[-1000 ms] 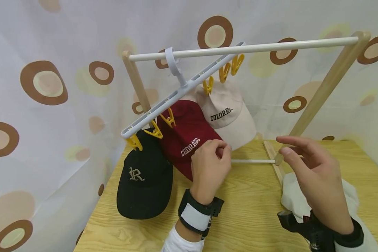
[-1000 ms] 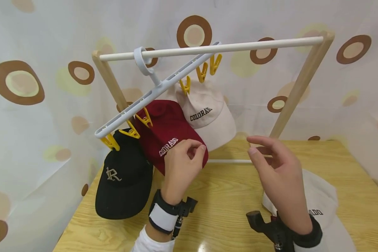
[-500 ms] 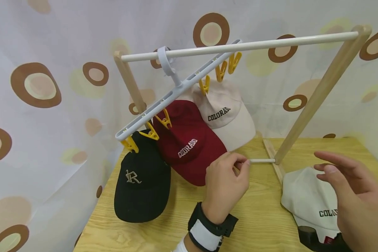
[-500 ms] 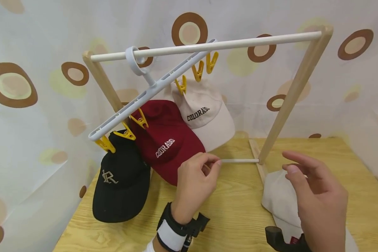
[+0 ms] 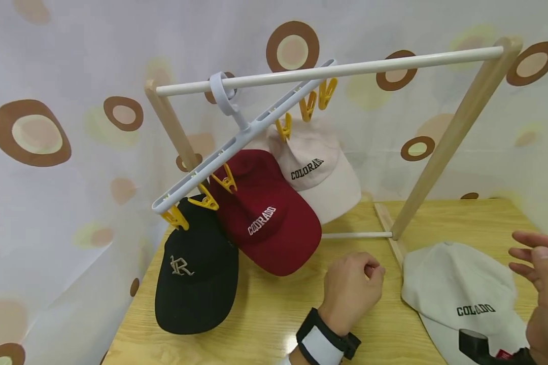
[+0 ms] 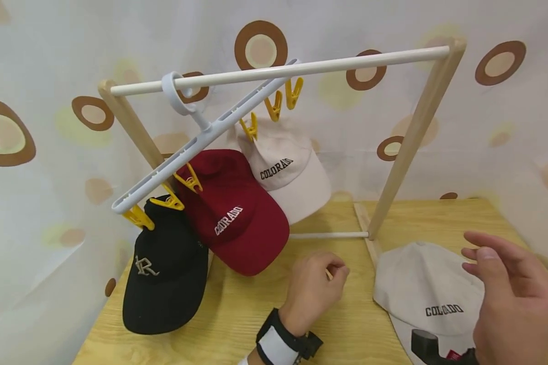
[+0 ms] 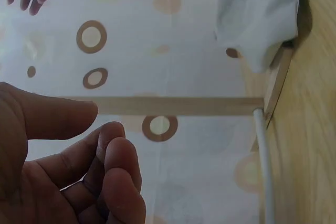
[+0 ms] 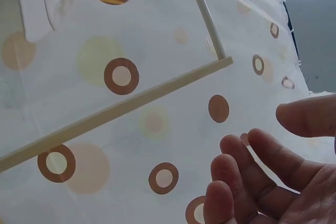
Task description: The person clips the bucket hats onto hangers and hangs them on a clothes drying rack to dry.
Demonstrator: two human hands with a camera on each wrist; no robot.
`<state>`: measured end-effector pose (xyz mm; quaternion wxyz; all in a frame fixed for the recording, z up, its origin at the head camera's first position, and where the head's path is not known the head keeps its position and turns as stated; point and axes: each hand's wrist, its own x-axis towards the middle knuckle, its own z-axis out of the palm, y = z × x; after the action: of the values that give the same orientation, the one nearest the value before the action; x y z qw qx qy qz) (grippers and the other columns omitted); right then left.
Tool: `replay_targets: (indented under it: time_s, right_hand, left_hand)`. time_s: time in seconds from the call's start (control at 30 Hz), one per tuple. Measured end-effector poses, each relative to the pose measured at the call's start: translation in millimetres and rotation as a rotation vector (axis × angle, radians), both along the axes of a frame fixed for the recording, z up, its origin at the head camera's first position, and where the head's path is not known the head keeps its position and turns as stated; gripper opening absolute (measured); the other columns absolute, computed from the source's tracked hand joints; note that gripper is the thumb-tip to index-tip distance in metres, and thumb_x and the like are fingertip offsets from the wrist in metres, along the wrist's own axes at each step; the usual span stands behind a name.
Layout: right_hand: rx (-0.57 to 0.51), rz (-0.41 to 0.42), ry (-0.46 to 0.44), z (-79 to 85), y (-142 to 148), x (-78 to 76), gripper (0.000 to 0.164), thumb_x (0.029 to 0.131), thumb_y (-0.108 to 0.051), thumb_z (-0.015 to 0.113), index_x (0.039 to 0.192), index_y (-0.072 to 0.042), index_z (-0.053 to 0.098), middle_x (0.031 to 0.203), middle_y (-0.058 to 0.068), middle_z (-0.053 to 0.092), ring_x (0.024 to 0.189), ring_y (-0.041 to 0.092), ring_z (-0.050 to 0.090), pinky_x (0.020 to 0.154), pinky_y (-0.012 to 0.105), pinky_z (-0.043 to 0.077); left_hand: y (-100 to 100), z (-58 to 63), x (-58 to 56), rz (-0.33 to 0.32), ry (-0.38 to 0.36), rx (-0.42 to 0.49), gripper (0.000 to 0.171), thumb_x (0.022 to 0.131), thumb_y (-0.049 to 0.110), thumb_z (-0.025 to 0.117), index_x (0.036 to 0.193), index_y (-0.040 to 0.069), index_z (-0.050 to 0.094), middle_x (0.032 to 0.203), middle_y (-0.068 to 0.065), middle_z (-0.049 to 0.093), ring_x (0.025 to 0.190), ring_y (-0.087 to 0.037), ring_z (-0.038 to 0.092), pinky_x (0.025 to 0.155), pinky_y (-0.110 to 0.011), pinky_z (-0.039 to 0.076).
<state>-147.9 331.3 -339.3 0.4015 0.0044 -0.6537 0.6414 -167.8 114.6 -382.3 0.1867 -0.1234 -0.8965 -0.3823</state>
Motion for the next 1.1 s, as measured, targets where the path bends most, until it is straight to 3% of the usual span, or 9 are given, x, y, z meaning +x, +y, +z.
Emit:
replay_targets:
  time_s: [0.2,0.43,0.53,0.67,0.9,1.1]
  right_hand:
    - [-0.017,-0.064,-0.022,-0.1,5.6,1.6,0.025,0.097,-0.003,0.046,0.117,0.000,0.061,0.108,0.001,0.064,0.089,0.012,0.055,0.074,0.011,0.042]
    - [-0.140,0.028,0.047,-0.4,9.7,3.2,0.022,0.096,-0.003,0.048,0.114,0.002,0.061,0.104,0.005,0.065,0.089,0.014,0.055,0.073,0.011,0.044]
    - [-0.154,0.015,0.057,-1.2,12.8,4.8,0.023,0.096,-0.003,0.049,0.114,0.002,0.061,0.103,0.005,0.065,0.089,0.014,0.056,0.072,0.011,0.044]
    - [-0.109,-0.060,0.024,1.5,15.2,6.6,0.022,0.097,-0.004,0.048,0.114,-0.002,0.061,0.103,0.003,0.065,0.089,0.013,0.056,0.072,0.010,0.043]
    - [-0.205,0.019,0.152,7.0,17.7,9.2,0.018,0.095,-0.001,0.050,0.107,0.002,0.063,0.096,0.005,0.068,0.085,0.013,0.058,0.068,0.012,0.045]
    - [-0.330,0.054,0.220,8.2,15.9,15.7,0.014,0.093,0.002,0.051,0.101,0.008,0.062,0.090,0.009,0.071,0.077,0.015,0.062,0.063,0.015,0.048]
  left_hand:
    - [33.8,-16.7,-2.7,-0.065,-0.065,-0.004,0.009,0.082,0.022,0.069,0.073,0.022,0.072,0.061,0.017,0.056,0.053,0.011,0.037,0.044,-0.008,0.029]
    - [69.0,-30.1,-8.5,-0.091,-0.089,-0.095,0.013,0.082,0.026,0.068,0.069,0.027,0.070,0.057,0.020,0.054,0.049,0.011,0.034,0.044,-0.009,0.027]
    - [82.6,-33.8,-10.5,-0.098,-0.081,-0.146,0.016,0.082,0.027,0.068,0.066,0.029,0.068,0.056,0.020,0.054,0.047,0.009,0.033,0.042,-0.010,0.026]
    - [96.5,-35.0,-13.0,-0.112,-0.079,-0.188,0.019,0.082,0.026,0.067,0.064,0.029,0.066,0.053,0.020,0.053,0.044,0.008,0.031,0.040,-0.011,0.026]
    - [119.7,-37.9,-21.0,-0.100,-0.074,-0.258,0.021,0.081,0.026,0.067,0.060,0.030,0.067,0.052,0.019,0.055,0.041,0.005,0.033,0.038,-0.015,0.024]
    - [141.6,-53.3,-19.5,-0.110,-0.181,-0.299,0.038,0.080,0.028,0.065,0.045,0.024,0.051,0.040,0.013,0.039,0.036,-0.002,0.030,0.035,-0.020,0.024]
